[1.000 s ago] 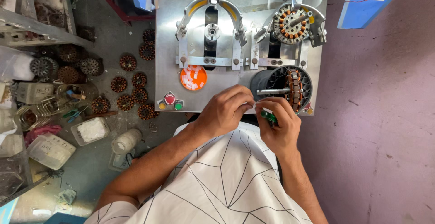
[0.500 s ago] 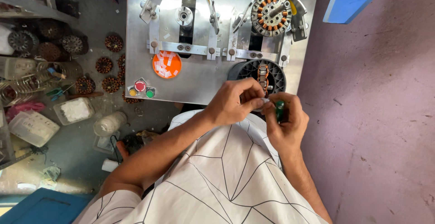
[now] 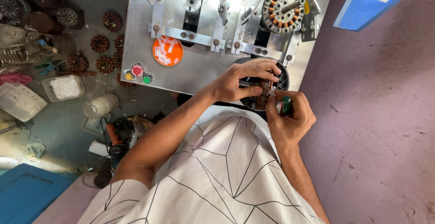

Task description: The person assembles or repairs a motor stator by inserting insulation strips into the slots and using a screwdriver to position internal wires on a workbench.

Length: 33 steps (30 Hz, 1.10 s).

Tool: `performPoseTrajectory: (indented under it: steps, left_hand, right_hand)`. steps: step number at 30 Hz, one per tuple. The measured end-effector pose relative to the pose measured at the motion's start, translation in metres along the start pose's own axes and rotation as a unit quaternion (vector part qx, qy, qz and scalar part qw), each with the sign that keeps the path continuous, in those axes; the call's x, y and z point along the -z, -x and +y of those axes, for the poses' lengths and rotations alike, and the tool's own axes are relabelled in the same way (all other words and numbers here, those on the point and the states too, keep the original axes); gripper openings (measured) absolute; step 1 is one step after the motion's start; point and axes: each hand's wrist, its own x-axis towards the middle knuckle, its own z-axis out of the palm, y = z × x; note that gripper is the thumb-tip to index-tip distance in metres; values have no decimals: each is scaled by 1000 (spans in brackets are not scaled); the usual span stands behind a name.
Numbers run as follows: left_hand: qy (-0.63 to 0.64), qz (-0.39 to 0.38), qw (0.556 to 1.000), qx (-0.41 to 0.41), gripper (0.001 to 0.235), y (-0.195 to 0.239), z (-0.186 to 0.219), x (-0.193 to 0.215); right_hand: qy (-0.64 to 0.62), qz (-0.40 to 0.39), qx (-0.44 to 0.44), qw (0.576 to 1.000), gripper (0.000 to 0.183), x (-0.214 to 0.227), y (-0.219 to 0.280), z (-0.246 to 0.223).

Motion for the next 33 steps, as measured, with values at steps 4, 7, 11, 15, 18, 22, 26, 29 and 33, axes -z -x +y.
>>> performPoseTrajectory:
  steps: [4,7,11,15,18,22,26,29,33]
  left_hand:
    - [2,-6,1000,-7,40,0,-1,1]
    - [16,-6,1000,-9,42,0,0,2]
    - [11,-5,1000,-5,36,1,-2,2]
    - [5,6,1000,-1,35,2,-7,0]
    - [5,11,1000,4,39,2,-10,1]
    - [-14,17,1000,-12,41,2,-14,-1]
    - [23,12,1000,1,47,4,-13,-1]
    - [12,-7,1000,-10,58,6,-11,6]
    - [47,-9,999,4,64,4,-14,6]
  right_hand:
    - [33,16,5,999,13,-3,3,0]
    - [37,18,15,999,13,-6,-1,-3]
    - [54,-12,38,998,12,-3,-10,-6]
    - [104,-65,31,992,12,5,-17,-8]
    - [103,-103,41,989,18,9,-26,-9]
    - [76,-206,-99,971,11,15,-54,1]
    - [-118,-290,-151,938,17,31,-68,18]
    - [-142,-284,-149,937,14,27,-67,30]
    - [-212,-274,-185,920,16,17,-66,44]
